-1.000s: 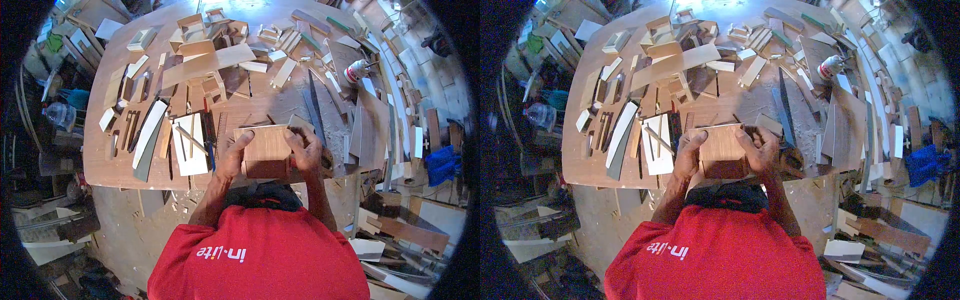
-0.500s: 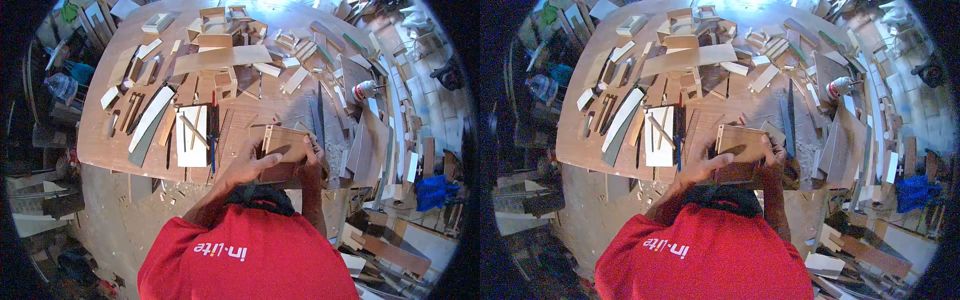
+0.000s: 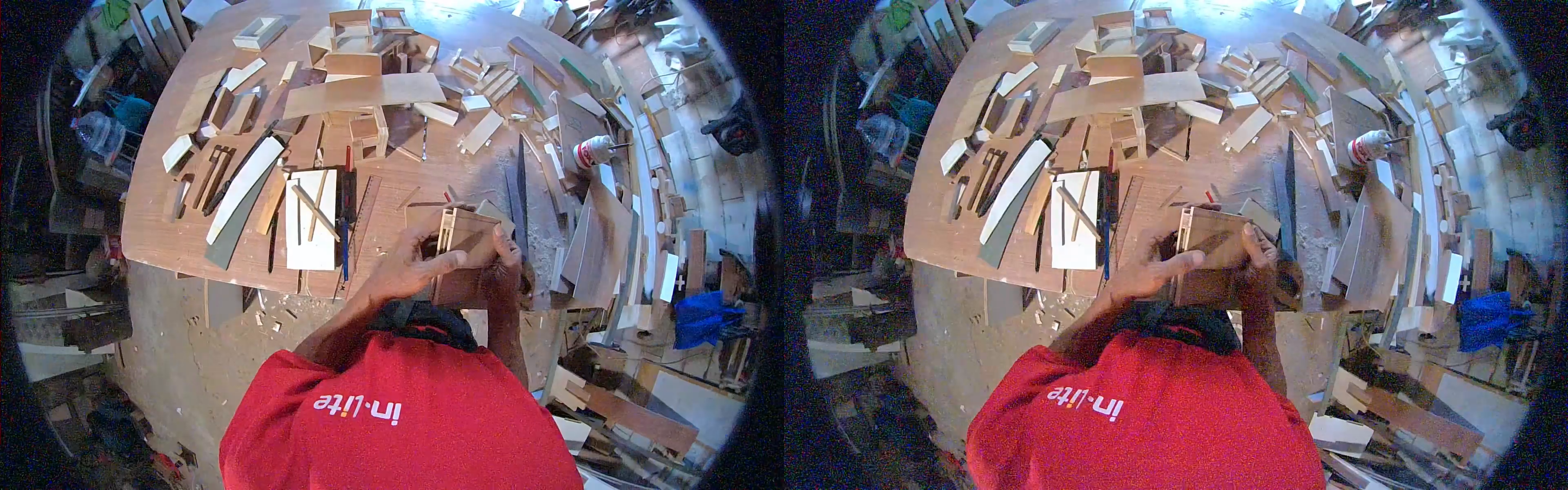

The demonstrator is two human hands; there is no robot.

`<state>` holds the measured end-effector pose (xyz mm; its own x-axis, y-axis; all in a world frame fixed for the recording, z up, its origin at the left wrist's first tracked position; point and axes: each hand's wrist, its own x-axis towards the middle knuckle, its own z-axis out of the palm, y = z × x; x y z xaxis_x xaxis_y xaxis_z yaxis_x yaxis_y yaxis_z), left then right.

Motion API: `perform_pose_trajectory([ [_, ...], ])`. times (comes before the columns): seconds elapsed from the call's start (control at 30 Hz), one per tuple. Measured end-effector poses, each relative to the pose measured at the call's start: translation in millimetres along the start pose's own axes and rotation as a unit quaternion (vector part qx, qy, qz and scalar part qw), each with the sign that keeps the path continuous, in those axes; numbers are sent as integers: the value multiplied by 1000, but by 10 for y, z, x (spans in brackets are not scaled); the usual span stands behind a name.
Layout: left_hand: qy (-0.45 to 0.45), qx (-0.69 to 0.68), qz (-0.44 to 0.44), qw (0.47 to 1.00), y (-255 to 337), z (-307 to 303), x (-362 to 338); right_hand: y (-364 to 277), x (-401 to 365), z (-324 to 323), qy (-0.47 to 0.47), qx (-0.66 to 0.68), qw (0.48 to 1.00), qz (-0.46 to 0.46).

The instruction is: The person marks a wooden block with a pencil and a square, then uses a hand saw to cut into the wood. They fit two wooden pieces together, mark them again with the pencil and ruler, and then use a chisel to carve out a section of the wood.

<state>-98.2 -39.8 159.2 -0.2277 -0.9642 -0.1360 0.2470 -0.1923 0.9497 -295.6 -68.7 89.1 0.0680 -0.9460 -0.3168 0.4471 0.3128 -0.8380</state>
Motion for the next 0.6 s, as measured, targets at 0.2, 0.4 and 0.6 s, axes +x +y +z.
perform_pose_trajectory([
  [0.2, -25, -12, -5, 1000, -186, -95, 95, 8, 68, -11, 56, -15, 998, -37],
  [0.4, -48, 17, 21, 998, -198, -269, 235, -178, 140, -164, 31, -433, 887, -160],
  [0.6, -171, 137, -1, 976, -26, -304, 293, -706, 60, 395, -167, -543, 784, -251],
])
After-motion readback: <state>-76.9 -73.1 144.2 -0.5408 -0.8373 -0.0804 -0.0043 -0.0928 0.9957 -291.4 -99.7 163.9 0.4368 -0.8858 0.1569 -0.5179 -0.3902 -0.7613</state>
